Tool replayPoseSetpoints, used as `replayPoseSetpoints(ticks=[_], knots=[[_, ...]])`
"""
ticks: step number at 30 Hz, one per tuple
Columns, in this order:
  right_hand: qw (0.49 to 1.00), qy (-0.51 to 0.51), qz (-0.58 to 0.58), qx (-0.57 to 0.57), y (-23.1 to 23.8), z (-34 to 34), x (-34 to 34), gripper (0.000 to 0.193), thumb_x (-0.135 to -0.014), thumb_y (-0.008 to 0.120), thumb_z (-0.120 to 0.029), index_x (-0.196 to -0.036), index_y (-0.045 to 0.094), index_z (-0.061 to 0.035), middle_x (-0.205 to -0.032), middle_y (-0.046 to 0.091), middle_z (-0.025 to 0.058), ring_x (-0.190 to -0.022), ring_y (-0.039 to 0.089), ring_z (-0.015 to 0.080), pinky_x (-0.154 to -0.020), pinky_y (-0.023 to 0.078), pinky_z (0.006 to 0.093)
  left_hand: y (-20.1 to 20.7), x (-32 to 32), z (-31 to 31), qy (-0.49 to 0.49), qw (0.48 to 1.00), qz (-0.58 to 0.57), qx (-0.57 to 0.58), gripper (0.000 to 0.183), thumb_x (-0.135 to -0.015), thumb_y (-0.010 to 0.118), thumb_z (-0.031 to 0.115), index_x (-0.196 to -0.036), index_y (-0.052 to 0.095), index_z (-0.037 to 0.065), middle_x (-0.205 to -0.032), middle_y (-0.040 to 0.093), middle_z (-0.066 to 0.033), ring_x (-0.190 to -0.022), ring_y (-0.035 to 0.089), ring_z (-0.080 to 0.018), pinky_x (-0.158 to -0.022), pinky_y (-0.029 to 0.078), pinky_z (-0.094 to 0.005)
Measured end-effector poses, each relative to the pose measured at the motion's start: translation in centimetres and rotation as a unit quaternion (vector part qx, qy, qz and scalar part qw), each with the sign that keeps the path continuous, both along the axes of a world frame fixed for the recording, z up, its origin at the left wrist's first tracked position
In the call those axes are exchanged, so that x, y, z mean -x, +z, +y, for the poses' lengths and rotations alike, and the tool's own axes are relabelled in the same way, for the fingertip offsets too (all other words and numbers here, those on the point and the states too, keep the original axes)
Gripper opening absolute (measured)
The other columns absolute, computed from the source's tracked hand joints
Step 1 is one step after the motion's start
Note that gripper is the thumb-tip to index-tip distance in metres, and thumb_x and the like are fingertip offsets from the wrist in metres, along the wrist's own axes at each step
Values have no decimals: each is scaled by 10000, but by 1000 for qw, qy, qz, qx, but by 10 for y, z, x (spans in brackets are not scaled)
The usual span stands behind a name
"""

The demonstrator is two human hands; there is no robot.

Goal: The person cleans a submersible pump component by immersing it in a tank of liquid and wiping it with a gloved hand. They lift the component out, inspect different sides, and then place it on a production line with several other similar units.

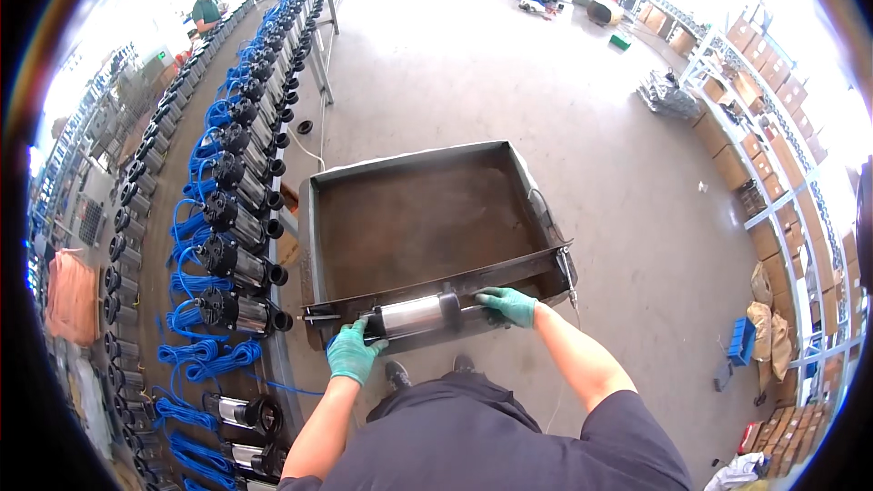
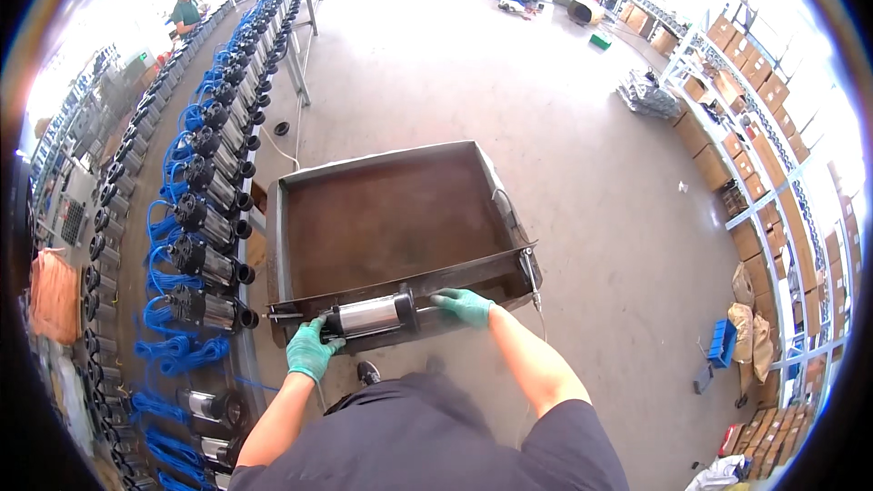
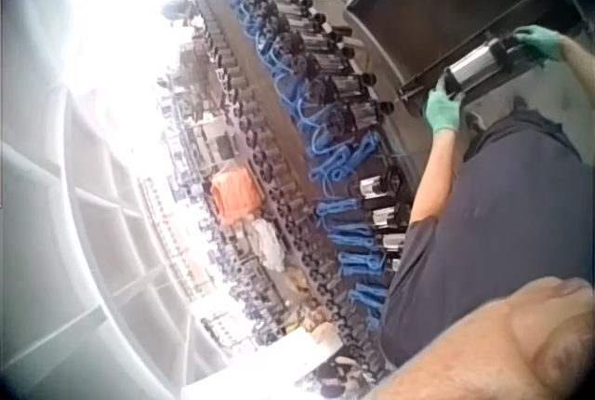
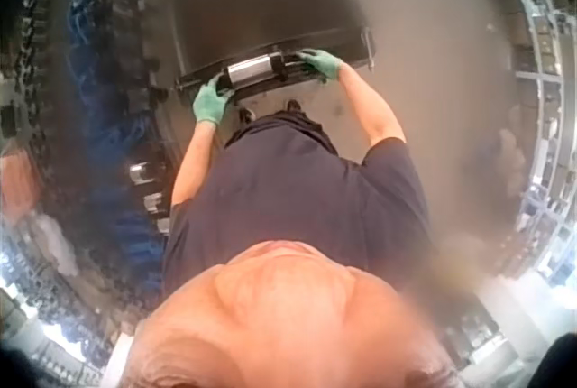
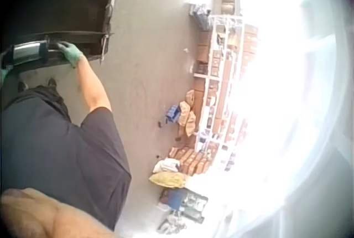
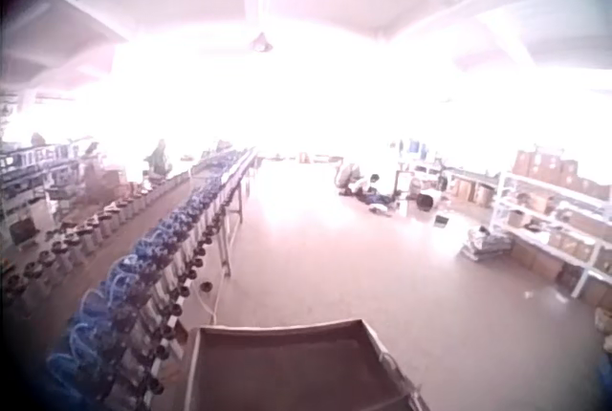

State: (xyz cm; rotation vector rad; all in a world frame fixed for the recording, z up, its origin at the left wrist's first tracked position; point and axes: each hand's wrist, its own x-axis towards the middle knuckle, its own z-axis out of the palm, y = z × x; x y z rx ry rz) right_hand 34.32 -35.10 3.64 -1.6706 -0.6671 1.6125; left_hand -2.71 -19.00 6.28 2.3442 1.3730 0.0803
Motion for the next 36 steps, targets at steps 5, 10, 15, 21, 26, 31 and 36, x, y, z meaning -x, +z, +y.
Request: replayPoseSetpoints(ticks=[5, 10, 15, 21, 26, 31, 36], knots=[[996, -3, 91, -24, -12, -4, -12, 421, -1071, 651, -313, -1401, 635, -52, -1115, 746, 51, -952, 703, 143, -802, 593, 324, 0, -3, 1, -1, 1000, -2, -1, 769, -759, 897, 486, -1391, 662, 116, -1195, 692, -186, -1094, 699, -376, -937, 559, -465], [971, 169, -169, 8, 14, 17, -2, 434, -962, 683, -182, -1386, 670, -92, -1236, 745, 145, -1049, 744, 311, -875, 621, 450, 0, 4, -1, 1, 1000, 4, 2, 766, -768, 893, 477, -1398, 657, 110, -1212, 690, -188, -1101, 697, -377, -944, 557, -465], [743, 387, -546, 28, 4, 28, 20, 299, -943, 655, -191, -1212, 745, -97, -957, 787, 178, -865, 780, 312, -827, 620, 443, 2, 5, -8, 2, 1000, 4, 4, 746, -768, 895, 460, -1393, 662, 128, -1209, 694, -188, -1088, 700, -377, -937, 559, -469], [970, 194, -105, 103, 19, 19, -12, 465, -901, 774, -525, -1052, 706, -90, -838, 664, 26, -673, 618, 150, -548, 507, 320, 10, 1, -6, 9, 999, -44, -13, 670, -774, 899, 416, -1345, 679, 144, -1153, 691, -197, -1042, 695, -409, -886, 560, -501], [968, -77, 216, 98, 3, 3, -10, 534, -1023, 600, -631, -1164, 698, -125, -873, 640, 2, -628, 496, 134, -571, 405, 273, 4, -5, -2, 7, 1000, -13, -2, 709, -783, 898, 419, -1369, 664, 95, -1213, 685, -195, -1098, 695, -387, -938, 560, -471], [974, -96, 205, 13, -28, -1, -12, 405, -1020, 703, -245, -1403, 621, -144, -1019, 689, 11, -767, 629, 147, -658, 533, 293, 4, -5, -3, 13, 1000, 2, 15, 754, -790, 891, 430, -1414, 630, 97, -1231, 672, -210, -1098, 694, -390, -938, 560, -473], [986, 129, -85, 64, 9, 18, 4, 561, -937, 625, 8, -1487, 561, -77, -900, 722, 90, -732, 711, 165, -647, 625, 351, 16, 6, -4, 15, 999, -10, 41, 724, -860, 840, 406, -1467, 573, 117, -1326, 654, -228, -1199, 652, -410, -1000, 537, -481]])
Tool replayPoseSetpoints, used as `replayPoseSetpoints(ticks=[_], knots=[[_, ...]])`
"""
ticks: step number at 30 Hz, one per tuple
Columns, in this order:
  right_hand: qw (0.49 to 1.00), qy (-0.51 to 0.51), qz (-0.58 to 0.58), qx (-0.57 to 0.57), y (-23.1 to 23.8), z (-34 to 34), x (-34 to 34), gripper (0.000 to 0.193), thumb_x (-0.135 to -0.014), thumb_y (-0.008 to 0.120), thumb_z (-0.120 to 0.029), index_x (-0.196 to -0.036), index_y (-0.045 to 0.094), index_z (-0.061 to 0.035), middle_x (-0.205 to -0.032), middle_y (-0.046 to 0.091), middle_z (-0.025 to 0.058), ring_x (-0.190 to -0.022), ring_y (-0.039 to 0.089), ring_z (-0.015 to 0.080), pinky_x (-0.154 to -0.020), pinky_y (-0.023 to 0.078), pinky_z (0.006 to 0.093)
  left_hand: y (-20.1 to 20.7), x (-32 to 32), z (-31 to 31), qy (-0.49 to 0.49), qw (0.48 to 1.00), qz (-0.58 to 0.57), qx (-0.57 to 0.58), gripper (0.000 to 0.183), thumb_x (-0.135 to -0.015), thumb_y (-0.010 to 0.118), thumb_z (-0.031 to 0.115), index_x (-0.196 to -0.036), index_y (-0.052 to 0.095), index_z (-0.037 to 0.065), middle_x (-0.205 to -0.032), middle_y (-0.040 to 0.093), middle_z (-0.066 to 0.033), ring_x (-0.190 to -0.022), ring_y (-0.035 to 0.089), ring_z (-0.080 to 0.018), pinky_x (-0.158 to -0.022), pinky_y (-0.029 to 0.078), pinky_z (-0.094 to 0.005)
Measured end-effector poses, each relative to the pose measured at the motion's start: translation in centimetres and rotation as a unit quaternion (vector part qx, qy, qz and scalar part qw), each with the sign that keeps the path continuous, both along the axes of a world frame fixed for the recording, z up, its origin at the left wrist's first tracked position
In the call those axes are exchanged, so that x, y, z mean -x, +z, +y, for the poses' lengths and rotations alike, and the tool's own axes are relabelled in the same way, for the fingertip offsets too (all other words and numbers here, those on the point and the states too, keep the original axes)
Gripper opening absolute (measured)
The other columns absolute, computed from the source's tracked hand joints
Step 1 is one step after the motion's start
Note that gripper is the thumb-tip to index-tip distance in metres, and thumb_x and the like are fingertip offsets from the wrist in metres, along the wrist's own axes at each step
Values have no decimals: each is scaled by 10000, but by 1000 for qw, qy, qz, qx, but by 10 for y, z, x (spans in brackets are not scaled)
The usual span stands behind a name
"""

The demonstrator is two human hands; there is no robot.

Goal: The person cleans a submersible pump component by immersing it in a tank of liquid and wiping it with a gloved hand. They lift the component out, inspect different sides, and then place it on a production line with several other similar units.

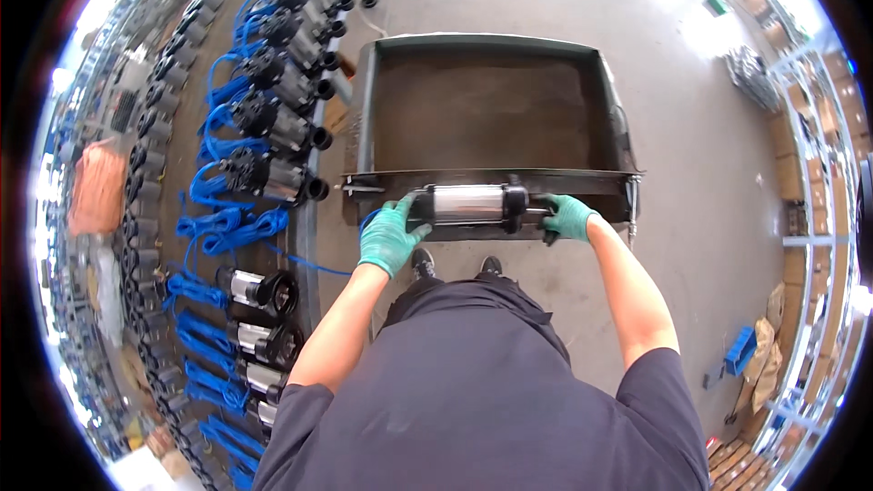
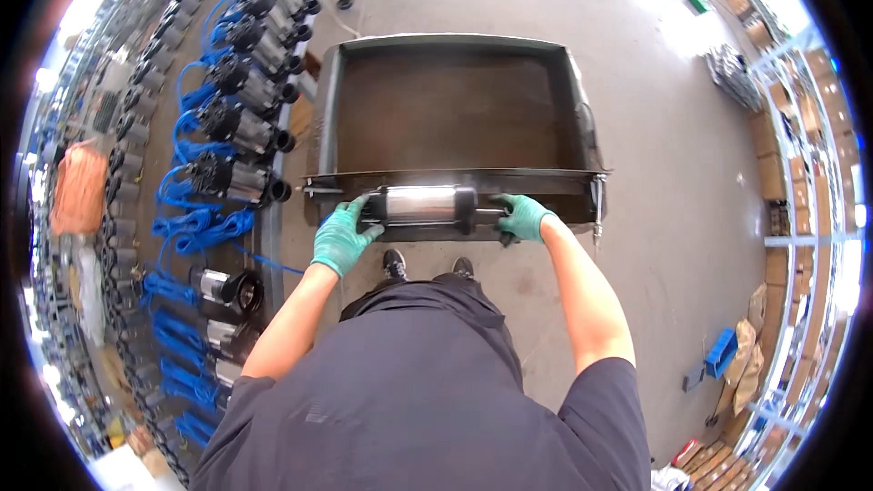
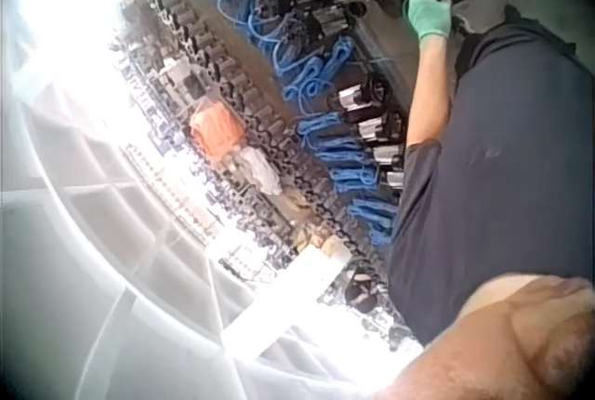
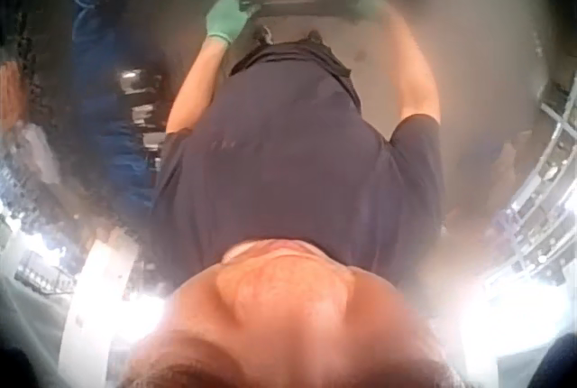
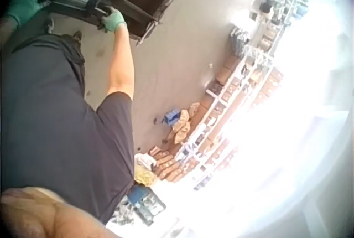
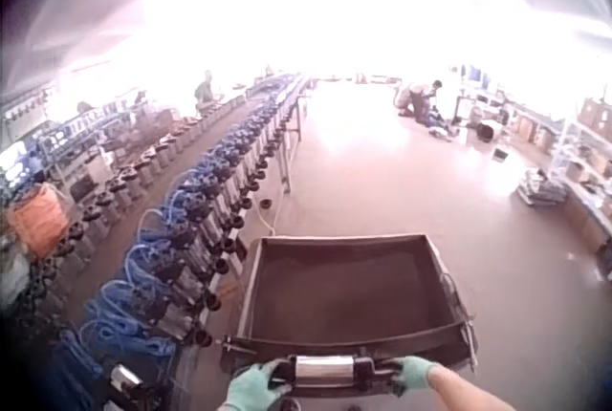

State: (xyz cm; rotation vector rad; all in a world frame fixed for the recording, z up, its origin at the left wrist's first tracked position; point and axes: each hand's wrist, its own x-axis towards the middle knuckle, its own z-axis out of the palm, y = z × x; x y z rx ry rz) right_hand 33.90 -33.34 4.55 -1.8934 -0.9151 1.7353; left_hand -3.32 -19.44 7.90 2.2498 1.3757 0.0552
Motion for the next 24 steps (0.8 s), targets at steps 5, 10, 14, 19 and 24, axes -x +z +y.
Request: replayPoseSetpoints(ticks=[5, 10, 14, 19, 24], knots=[[983, 101, -152, -32, 4, 4, 13, 424, -944, 709, -176, -1358, 678, -92, -879, 736, 52, -652, 655, 125, -569, 552, 329, -61, 73, 13, 204, 971, -118, -50, 425, -947, 787, 281, -1278, 628, 66, -1088, 751, -162, -987, 732, -317, -887, 565, -431], [981, -187, 34, -36, -11, -15, 6, 358, -981, 673, -108, -1329, 683, -25, -947, 699, 35, -731, 631, 104, -645, 543, 290, -155, 150, 23, 304, 944, -125, 19, 396, -990, 742, 324, -1224, 589, 43, -1042, 733, -139, -931, 703, -253, -844, 556, -400], [941, -278, 103, -166, -42, -36, -14, 205, -945, 625, 13, -1121, 729, -1, -952, 696, 47, -849, 663, 143, -785, 572, 298, -184, 157, 25, 295, 920, -218, 136, 460, -1012, 718, 402, -1239, 553, 37, -1033, 702, -98, -914, 650, -225, -824, 546, -386], [799, -561, 50, -210, -49, -73, -46, 177, -963, 645, 17, -1111, 719, -45, -851, 718, 92, -661, 706, 207, -648, 639, 330, -161, 140, 25, 271, 910, -222, 222, 327, -1055, 656, 425, -1129, 569, 118, -736, 556, 12, -541, 512, -106, -490, 429, -272], [640, -729, 10, -243, -77, -104, -105, 192, -977, 611, 50, -1119, 687, -54, -862, 715, 108, -692, 710, 240, -688, 667, 372, -63, 85, 29, 256, 858, -327, 303, 249, -1082, 617, 388, -964, 632, 169, -630, 456, 97, -498, 394, -30, -430, 283, -241]])
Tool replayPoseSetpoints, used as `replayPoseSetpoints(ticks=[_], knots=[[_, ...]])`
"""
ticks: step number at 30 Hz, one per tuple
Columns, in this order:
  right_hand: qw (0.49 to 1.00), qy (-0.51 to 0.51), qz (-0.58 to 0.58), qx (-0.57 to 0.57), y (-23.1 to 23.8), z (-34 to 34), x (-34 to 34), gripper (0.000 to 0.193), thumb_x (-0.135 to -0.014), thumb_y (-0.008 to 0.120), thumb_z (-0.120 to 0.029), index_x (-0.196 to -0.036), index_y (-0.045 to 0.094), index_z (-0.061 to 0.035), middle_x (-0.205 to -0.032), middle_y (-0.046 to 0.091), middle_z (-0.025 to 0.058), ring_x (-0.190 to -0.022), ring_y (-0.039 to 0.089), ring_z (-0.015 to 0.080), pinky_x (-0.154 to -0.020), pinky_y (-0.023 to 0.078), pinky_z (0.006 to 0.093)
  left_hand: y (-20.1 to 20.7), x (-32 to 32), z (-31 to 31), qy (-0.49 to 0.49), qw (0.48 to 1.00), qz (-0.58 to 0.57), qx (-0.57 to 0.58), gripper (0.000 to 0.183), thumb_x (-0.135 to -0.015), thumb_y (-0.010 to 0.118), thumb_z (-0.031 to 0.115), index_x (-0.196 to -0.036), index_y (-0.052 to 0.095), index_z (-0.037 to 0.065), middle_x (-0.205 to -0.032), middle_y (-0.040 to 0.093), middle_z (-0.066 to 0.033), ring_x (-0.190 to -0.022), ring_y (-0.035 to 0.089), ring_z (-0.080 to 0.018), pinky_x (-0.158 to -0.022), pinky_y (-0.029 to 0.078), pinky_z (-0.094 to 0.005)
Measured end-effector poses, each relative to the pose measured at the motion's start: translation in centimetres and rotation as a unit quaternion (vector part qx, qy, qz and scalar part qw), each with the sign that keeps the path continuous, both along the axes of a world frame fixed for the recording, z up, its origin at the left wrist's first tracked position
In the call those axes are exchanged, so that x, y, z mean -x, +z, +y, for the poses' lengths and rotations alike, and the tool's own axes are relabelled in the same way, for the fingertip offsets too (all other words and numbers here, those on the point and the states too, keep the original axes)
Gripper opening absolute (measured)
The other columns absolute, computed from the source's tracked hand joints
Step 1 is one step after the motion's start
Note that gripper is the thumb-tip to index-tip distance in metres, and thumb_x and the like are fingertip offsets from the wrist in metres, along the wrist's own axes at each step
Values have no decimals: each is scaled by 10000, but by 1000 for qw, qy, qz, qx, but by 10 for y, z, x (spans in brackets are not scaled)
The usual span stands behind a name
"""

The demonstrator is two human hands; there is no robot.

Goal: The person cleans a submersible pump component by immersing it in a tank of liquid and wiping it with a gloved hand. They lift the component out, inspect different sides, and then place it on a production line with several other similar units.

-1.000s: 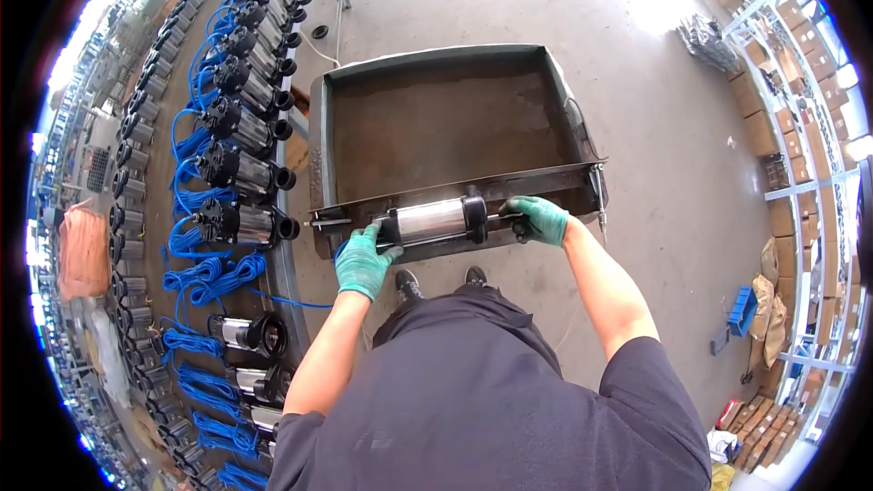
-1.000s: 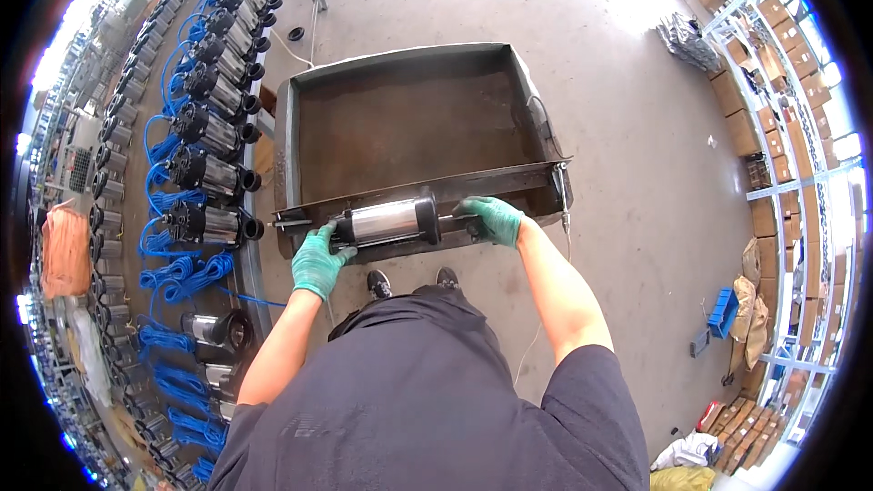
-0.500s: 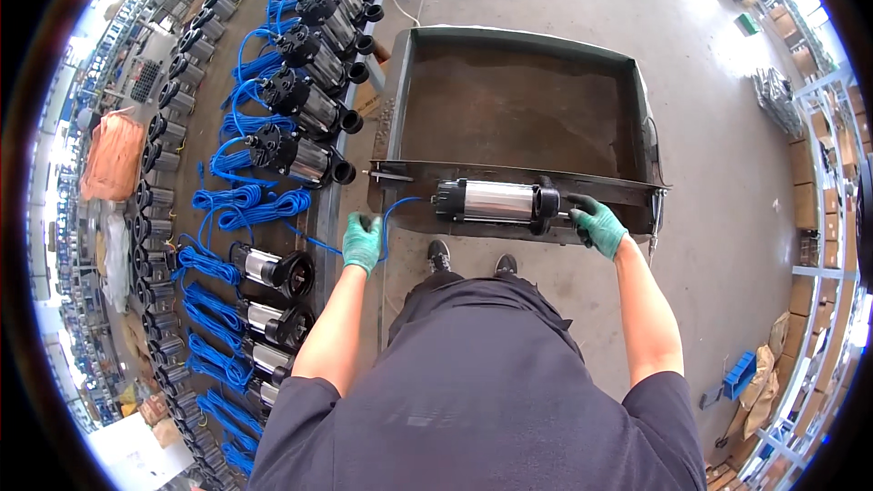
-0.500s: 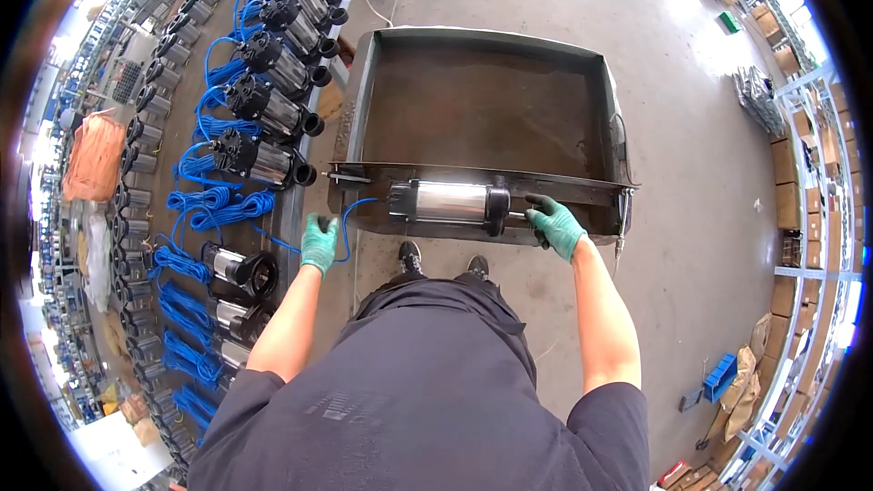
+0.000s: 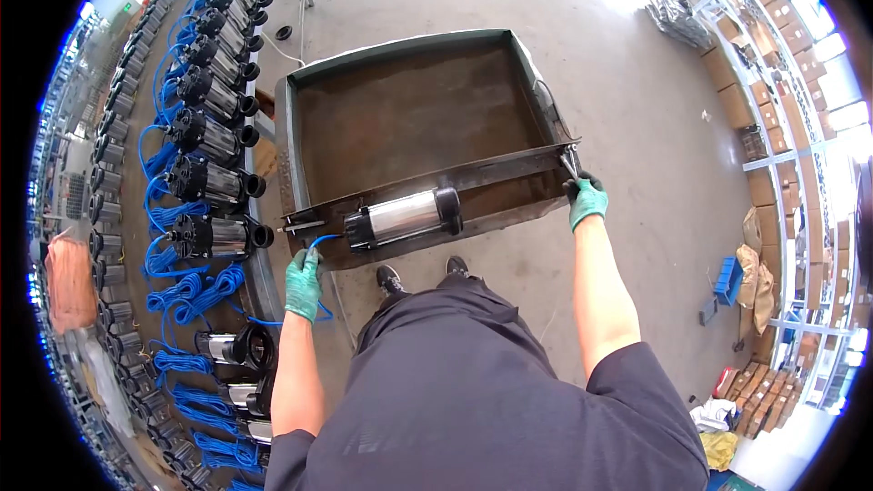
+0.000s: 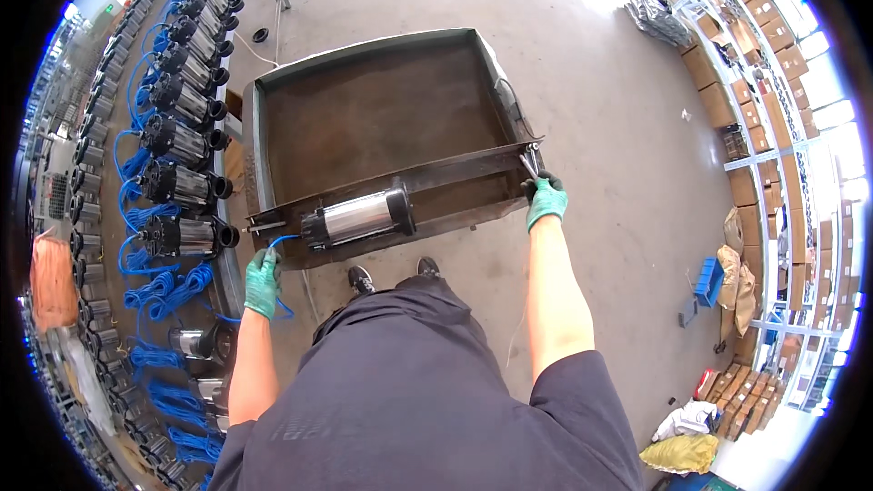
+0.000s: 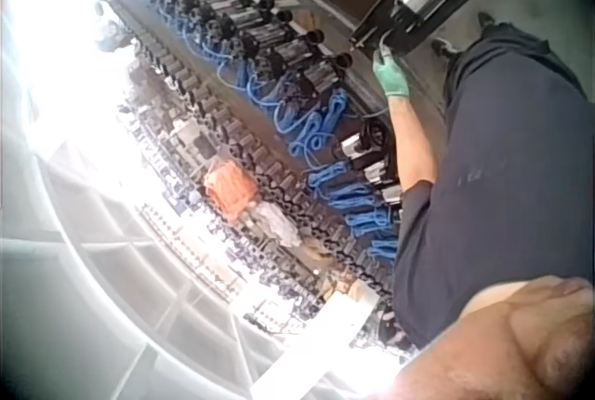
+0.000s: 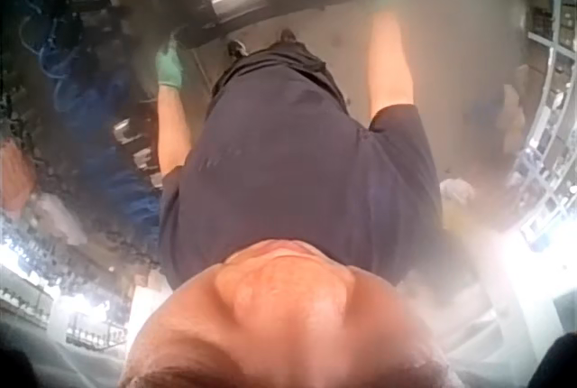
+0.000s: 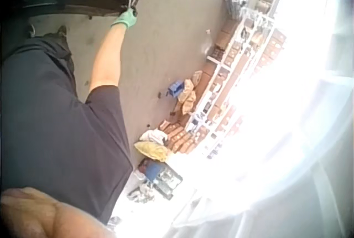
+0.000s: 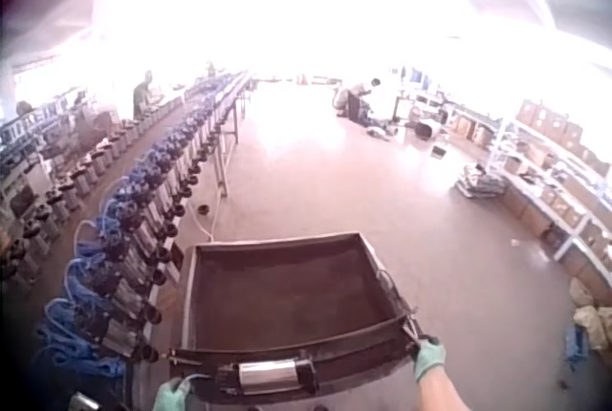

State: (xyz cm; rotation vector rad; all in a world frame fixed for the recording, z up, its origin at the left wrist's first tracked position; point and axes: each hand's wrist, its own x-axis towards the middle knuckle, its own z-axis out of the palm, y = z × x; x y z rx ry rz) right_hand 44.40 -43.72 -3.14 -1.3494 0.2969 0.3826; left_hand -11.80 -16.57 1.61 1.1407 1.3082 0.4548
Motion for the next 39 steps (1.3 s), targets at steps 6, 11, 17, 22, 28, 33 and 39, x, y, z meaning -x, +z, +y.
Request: replayPoseSetpoints(ticks=[6, 11, 17, 22, 28, 33, 39], knots=[[967, 78, -79, 227, -36, -15, -43, 162, -972, 626, -24, -1114, 701, -43, -930, 716, 111, -750, 714, 227, -691, 641, 382, 103, -49, -6, -120, 985, -36, -121, 244, -1086, 640, 280, -954, 679, 79, -734, 518, 82, -644, 410, -35, -566, 343, -245], [661, 219, -416, 585, 57, 11, 27, 223, -951, 678, -211, -1127, 740, -89, -1004, 756, 177, -919, 716, 402, -877, 567, 481, 176, -69, -13, -271, 932, -52, -233, 278, -1084, 646, 301, -993, 664, 38, -690, 484, 49, -642, 407, -67, -572, 359, -269], [680, 462, -343, 455, 44, 55, 81, 342, -1030, 647, -340, -1224, 685, -60, -1137, 735, 257, -1084, 693, 453, -929, 551, 515, 145, -118, -15, -333, 883, -2, -330, 177, -1055, 680, 194, -1072, 675, 18, -710, 542, -51, -642, 489, -128, -612, 450, -305], [663, 438, -314, 519, 39, 79, 95, 270, -1038, 609, -281, -1162, 678, -50, -1080, 731, 284, -1066, 679, 481, -901, 555, 544, 130, -127, -20, -275, 898, -31, -341, 178, -1043, 691, 157, -1130, 692, 0, -812, 650, -71, -722, 547, -130, -695, 502, -295], [615, 497, -308, 529, 5, 89, 95, 274, -1039, 581, -270, -1163, 659, -39, -1100, 730, 287, -1080, 690, 467, -919, 568, 533, 107, -127, -20, -274, 888, -32, -368, 180, -1036, 696, 132, -1155, 708, -2, -848, 688, -72, -748, 586, -125, -727, 525, -291], [627, 498, -281, 529, -9, 93, 117, 278, -1031, 569, -263, -1162, 664, -38, -1102, 730, 291, -1080, 694, 467, -921, 575, 529, 111, -125, -19, -245, 924, -38, -292, 151, -1001, 723, 90, -1124, 729, 3, -896, 736, -170, -748, 679, -242, -730, 556, -347], [623, 519, -296, 505, -24, 89, 109, 272, -1039, 557, -250, -1182, 652, -39, -1116, 729, 289, -1092, 690, 467, -928, 570, 525, 100, -122, -21, -236, 915, -68, -320, 150, -1008, 719, 100, -1126, 728, 8, -869, 729, -173, -713, 665, -229, -700, 550, -344]])
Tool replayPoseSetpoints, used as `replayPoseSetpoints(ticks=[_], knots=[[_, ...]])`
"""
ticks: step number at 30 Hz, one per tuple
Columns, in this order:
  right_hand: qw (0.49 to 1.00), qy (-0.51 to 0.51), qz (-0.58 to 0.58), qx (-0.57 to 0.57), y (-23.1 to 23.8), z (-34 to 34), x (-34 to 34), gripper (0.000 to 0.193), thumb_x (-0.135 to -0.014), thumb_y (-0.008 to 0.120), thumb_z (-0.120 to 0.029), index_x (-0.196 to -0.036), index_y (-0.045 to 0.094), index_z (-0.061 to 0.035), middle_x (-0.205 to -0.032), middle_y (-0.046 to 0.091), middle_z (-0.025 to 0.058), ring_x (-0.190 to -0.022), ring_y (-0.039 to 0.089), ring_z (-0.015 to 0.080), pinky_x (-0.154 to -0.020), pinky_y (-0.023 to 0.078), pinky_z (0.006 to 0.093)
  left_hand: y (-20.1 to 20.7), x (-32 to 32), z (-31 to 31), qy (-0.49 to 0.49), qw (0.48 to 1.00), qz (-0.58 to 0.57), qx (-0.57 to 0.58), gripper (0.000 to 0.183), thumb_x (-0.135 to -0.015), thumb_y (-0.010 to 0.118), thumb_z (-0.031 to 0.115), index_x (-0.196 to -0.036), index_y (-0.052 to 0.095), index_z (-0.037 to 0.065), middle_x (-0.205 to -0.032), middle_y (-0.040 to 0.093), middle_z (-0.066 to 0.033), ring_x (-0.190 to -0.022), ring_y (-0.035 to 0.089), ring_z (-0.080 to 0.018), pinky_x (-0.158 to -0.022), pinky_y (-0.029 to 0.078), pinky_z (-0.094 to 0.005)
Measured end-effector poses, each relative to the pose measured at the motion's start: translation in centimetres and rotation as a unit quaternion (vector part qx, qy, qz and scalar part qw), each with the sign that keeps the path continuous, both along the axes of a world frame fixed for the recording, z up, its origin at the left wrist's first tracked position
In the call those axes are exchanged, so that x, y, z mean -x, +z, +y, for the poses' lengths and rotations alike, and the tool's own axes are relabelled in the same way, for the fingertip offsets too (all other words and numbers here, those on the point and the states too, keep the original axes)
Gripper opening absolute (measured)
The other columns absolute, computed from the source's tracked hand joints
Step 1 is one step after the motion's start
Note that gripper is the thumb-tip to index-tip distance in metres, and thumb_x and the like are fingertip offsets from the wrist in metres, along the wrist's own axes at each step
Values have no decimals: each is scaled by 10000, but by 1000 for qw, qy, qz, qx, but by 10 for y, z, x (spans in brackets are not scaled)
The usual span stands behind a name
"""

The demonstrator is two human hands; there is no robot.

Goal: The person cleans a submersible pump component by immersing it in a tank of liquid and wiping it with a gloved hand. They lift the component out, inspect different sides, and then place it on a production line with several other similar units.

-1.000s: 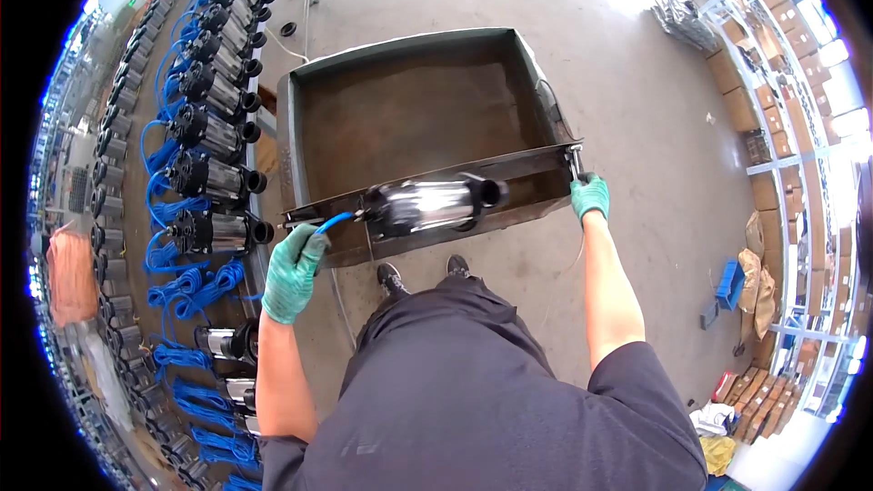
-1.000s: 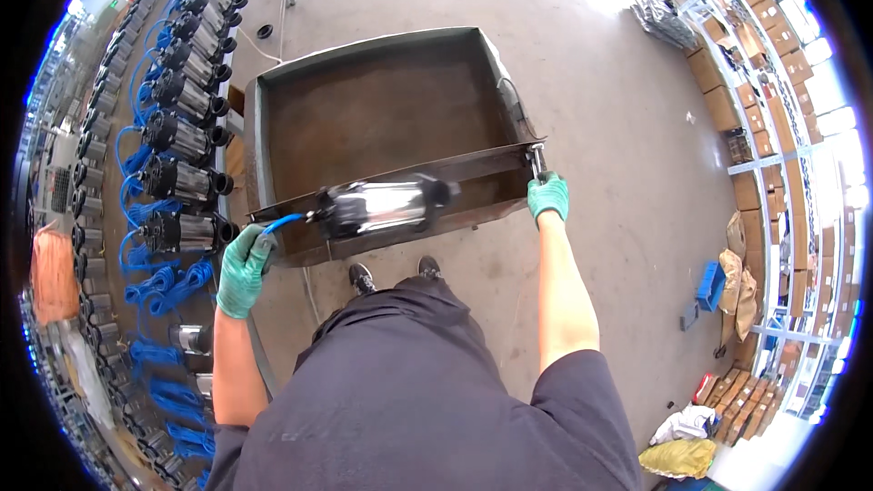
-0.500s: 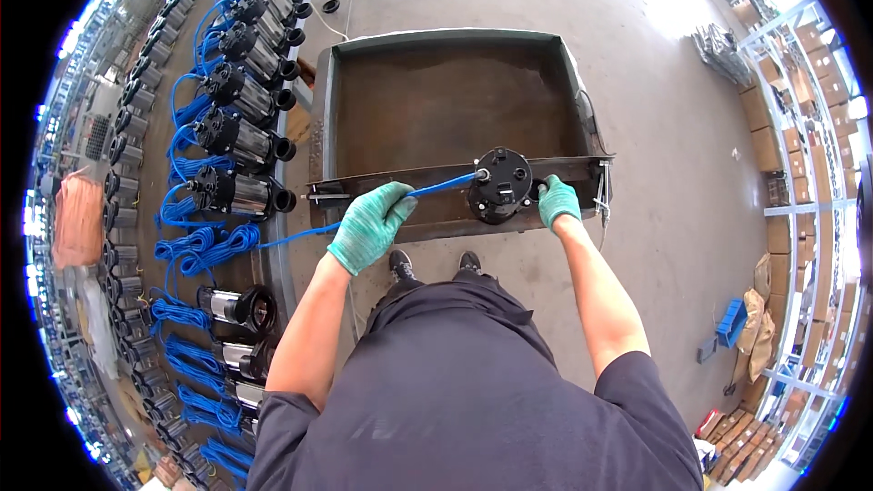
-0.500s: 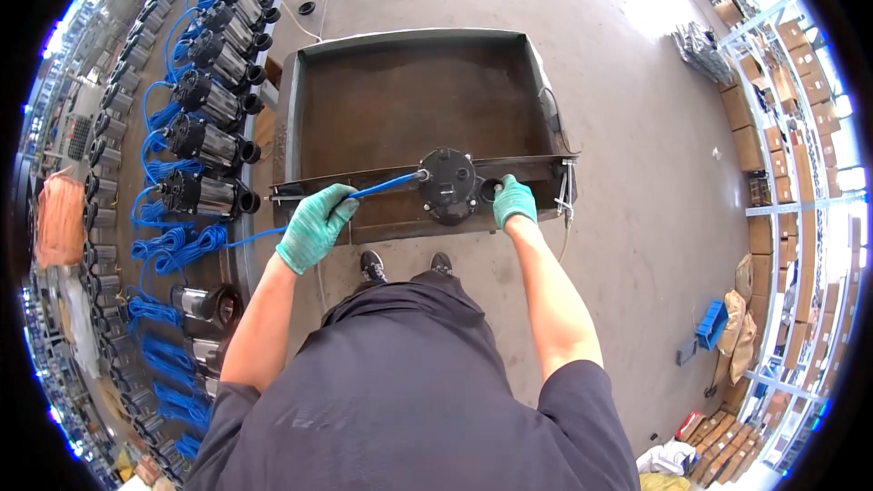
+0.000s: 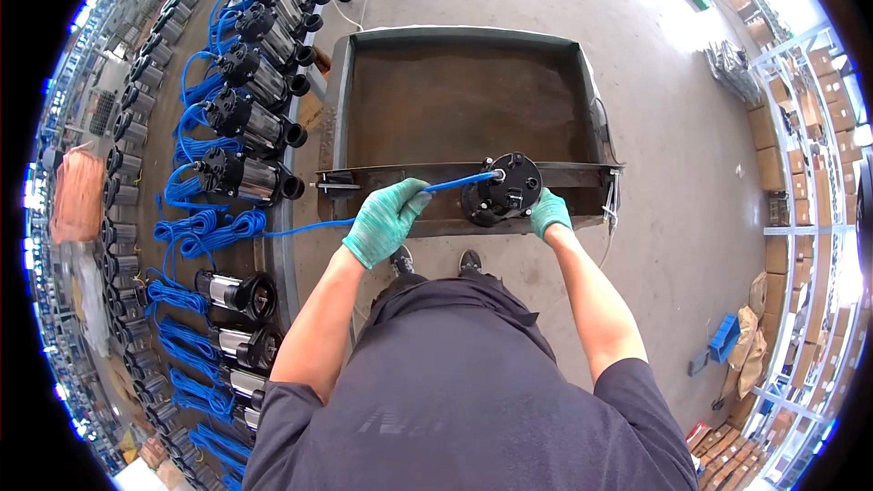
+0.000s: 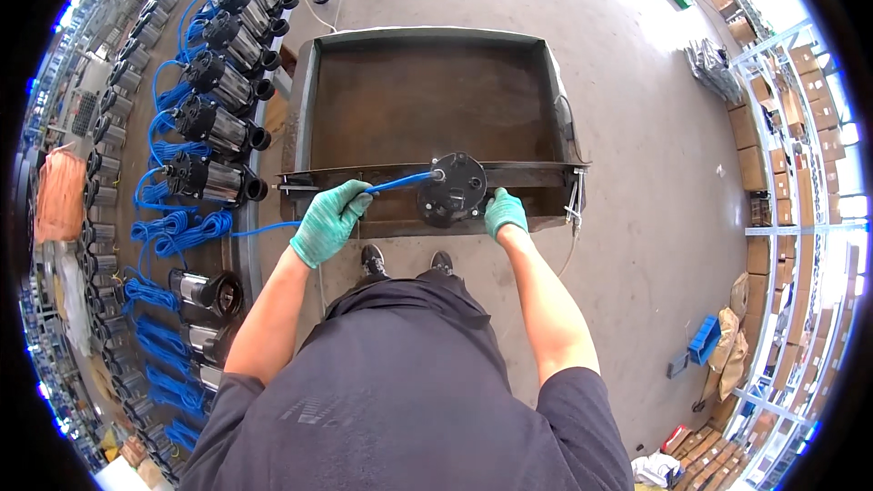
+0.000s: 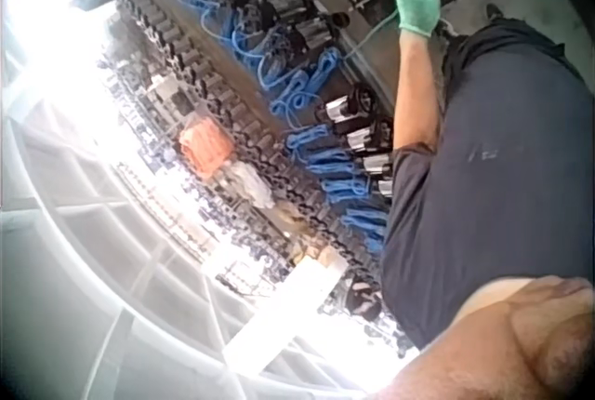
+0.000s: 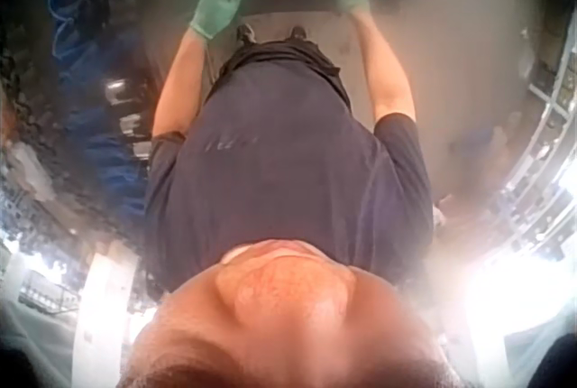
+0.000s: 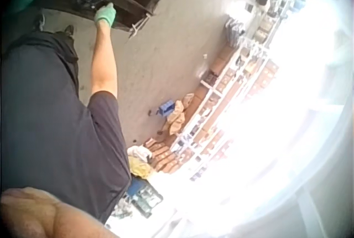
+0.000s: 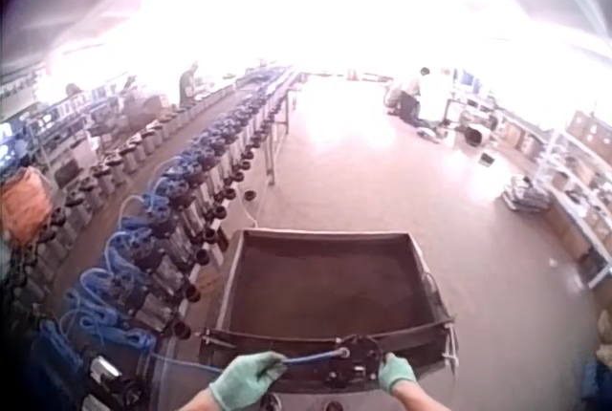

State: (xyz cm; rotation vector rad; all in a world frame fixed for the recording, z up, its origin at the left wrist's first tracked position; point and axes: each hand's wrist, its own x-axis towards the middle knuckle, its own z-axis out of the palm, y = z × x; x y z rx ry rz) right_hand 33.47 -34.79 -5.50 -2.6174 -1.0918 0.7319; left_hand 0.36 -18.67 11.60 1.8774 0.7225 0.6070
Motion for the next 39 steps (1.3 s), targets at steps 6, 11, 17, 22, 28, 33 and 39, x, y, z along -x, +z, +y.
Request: replayPoseSetpoints(ticks=[6, 11, 17, 22, 28, 33, 39], knots=[[999, 41, -26, 18, -14, 0, -6, 268, -1039, 552, -233, -1204, 648, -45, -1167, 720, 285, -1129, 679, 460, -944, 563, 518, -4, 2, 0, 60, 994, 31, -88, 137, -1002, 732, 188, -1042, 724, 58, -828, 714, -202, -701, 679, -394, -625, 536, -411], [999, 40, -22, 21, -9, -2, -14, 280, -1021, 590, -258, -1175, 667, -37, -1174, 717, 277, -1135, 673, 459, -957, 558, 509, 1, 1, -4, 73, 987, 26, -142, 143, -1022, 717, 169, -1062, 700, 33, -763, 667, -147, -605, 586, -241, -610, 504, -346], [999, 33, -31, 13, 59, 17, 13, 372, -988, 570, -226, -1305, 629, -41, -1213, 701, 298, -1157, 669, 462, -1003, 539, 511, 14, 32, 9, 142, 989, -49, 10, 178, -1058, 685, 189, -1062, 703, 12, -868, 709, -10, -805, 587, -62, -731, 521, -268], [976, 156, 11, -149, 87, 31, 31, 476, -889, 594, -106, -1358, 620, -27, -1347, 639, 254, -1248, 610, 437, -1077, 498, 479, 4, 117, 39, 255, 951, -86, 154, 221, -1056, 682, 240, -1052, 707, 21, -839, 726, -93, -714, 611, -164, -674, 507, -332], [960, 255, -44, -106, 145, 69, 94, 236, -873, 641, -85, -1101, 700, -67, -1269, 634, 209, -1139, 645, 428, -995, 532, 494, 23, 176, 74, 171, 925, 335, -50, 279, -981, 713, 304, -1084, 695, 46, -1006, 736, -231, -966, 702, -436, -818, 535, -519], [964, 258, -52, -40, 157, 106, 128, 221, -888, 645, -141, -1080, 716, -57, -1231, 648, 208, -1087, 665, 433, -964, 541, 486, -59, 218, 86, 130, 888, 415, -150, 184, -965, 620, 172, -1098, 697, 69, -1060, 738, -215, -973, 715, -421, -810, 562, -542], [955, 29, 288, -60, 127, 100, 94, 604, -919, 631, -126, -1508, 506, -74, -1142, 707, 125, -890, 693, 208, -780, 595, 342, -74, 251, 116, 70, 823, 537, -174, 198, -923, 612, 100, -993, 796, 83, -1048, 777, -160, -940, 770, -354, -715, 605, -472]])
